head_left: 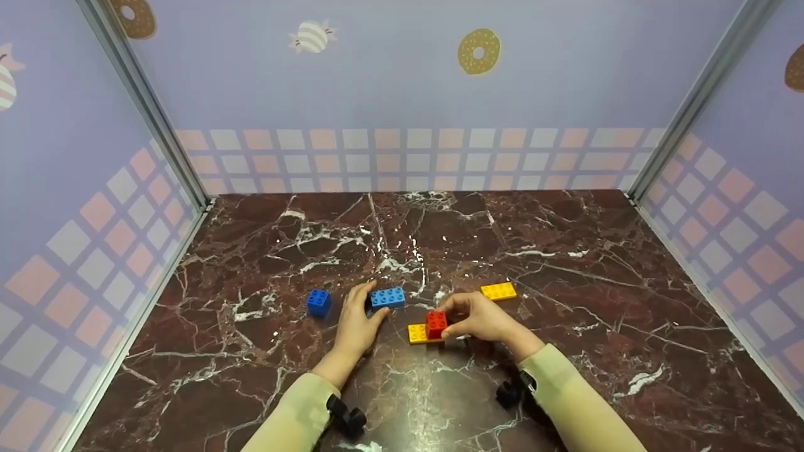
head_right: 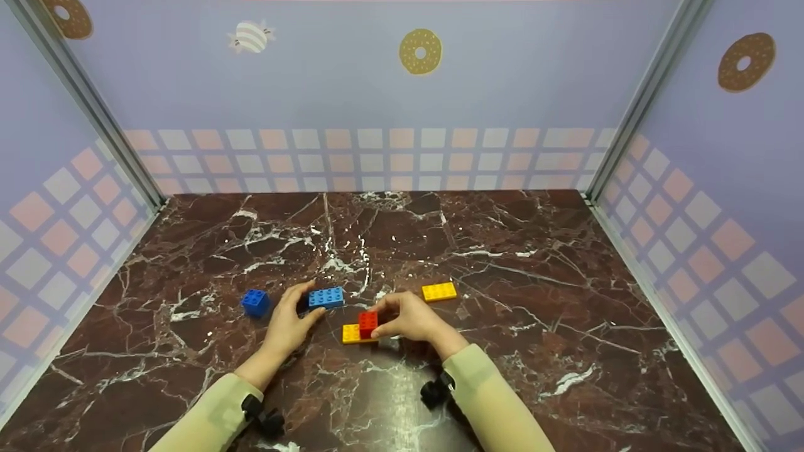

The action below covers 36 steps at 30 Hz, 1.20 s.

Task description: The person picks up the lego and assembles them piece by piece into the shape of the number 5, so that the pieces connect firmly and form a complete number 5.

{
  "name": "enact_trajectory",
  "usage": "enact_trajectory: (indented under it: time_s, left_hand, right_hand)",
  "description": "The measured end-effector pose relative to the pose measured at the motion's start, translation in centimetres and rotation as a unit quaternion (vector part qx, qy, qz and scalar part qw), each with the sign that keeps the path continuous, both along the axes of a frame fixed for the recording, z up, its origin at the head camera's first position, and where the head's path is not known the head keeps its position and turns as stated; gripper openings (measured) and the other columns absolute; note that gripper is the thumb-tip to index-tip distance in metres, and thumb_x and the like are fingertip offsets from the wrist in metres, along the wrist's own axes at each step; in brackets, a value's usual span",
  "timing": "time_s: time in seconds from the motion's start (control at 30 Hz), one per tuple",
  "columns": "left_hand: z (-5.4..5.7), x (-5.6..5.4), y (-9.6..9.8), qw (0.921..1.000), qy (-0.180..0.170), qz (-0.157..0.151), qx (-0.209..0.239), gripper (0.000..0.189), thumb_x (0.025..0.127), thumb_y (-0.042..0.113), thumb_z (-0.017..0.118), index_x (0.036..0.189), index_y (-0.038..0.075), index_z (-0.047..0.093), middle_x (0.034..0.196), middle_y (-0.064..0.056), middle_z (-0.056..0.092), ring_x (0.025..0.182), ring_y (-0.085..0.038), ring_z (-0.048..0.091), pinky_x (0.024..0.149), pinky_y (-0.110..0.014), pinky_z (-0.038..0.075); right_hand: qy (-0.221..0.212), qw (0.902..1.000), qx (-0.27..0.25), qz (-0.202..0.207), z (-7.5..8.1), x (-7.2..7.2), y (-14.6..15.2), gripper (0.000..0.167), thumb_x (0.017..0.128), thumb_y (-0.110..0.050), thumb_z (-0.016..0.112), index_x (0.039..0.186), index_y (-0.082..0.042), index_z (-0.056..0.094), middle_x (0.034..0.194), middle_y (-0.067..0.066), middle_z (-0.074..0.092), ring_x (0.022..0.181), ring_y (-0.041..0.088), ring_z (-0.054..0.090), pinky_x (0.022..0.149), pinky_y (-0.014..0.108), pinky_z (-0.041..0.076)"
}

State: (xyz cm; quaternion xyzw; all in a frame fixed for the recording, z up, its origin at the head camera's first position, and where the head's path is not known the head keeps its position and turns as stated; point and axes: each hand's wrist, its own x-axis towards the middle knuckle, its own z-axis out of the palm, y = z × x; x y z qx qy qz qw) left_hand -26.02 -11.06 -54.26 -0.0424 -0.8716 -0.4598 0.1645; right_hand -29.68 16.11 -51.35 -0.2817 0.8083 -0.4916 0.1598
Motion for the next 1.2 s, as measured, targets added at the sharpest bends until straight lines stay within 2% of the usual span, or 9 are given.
enact_trajectory:
  time_s: [0.13,0.27,0.57,0.77,1.07,1.2]
  left_hand:
    - [0.12,-0.06,-0.01,0.9995,-0.018,0.01,-0.025,0.056,0.089,0.006,0.078,0.141,0.0,0.057,0.135,-0.022,0.062,0.13,-0.042,0.055,0.114,-0.056,0.045]
    - [0.12,-0.13,0.02,0.9991,-0.014,0.017,-0.035,0.054,0.087,0.002,0.078,0.138,-0.001,0.06,0.126,-0.019,0.065,0.124,-0.039,0.059,0.111,-0.054,0.047]
    - [0.25,0.01,0.06,0.9991,-0.024,0.019,-0.031,0.048,0.089,0.003,0.077,0.135,0.001,0.064,0.129,-0.018,0.063,0.128,-0.039,0.057,0.111,-0.055,0.047]
    - [0.32,0.18,0.11,0.9998,0.016,0.011,-0.011,0.045,0.087,0.003,0.079,0.13,0.002,0.066,0.125,-0.017,0.064,0.123,-0.039,0.062,0.109,-0.054,0.05]
    - [0.34,0.27,0.31,0.9972,0.068,-0.008,0.028,0.043,0.083,0.002,0.082,0.124,-0.002,0.07,0.122,-0.018,0.068,0.12,-0.037,0.065,0.101,-0.049,0.057]
    - [0.38,0.28,0.35,0.9955,0.078,-0.021,0.05,0.041,0.081,0.0,0.083,0.12,-0.002,0.07,0.122,-0.017,0.069,0.119,-0.037,0.066,0.102,-0.049,0.056]
  right_hand:
    - [-0.001,1.0,0.0,0.003,-0.01,-0.04,0.01,0.036,0.078,-0.009,0.088,0.11,-0.002,0.074,0.109,0.016,0.078,0.095,0.011,0.072,0.091,0.022,0.059]
    - [0.005,0.9999,-0.005,0.008,-0.03,-0.03,0.06,0.036,0.078,-0.008,0.088,0.11,0.0,0.073,0.108,0.018,0.077,0.094,0.011,0.072,0.091,0.026,0.06]
    - [0.013,0.9999,0.003,0.007,-0.09,-0.06,0.06,0.035,0.078,-0.011,0.089,0.11,-0.003,0.075,0.108,0.015,0.078,0.094,0.008,0.07,0.09,0.021,0.057]
    - [0.01,0.9999,0.004,0.005,-0.17,-0.13,0.06,0.036,0.078,-0.01,0.089,0.11,-0.003,0.075,0.108,0.014,0.078,0.095,0.009,0.071,0.092,0.021,0.057]
    - [0.01,0.9999,0.002,0.007,-0.17,-0.09,0.02,0.035,0.079,-0.008,0.088,0.109,0.0,0.074,0.108,0.019,0.077,0.096,0.017,0.071,0.095,0.036,0.061]
    - [0.01,0.9999,0.001,0.007,-0.17,-0.13,-0.04,0.035,0.079,-0.008,0.088,0.109,0.0,0.074,0.107,0.019,0.077,0.095,0.016,0.071,0.094,0.034,0.061]
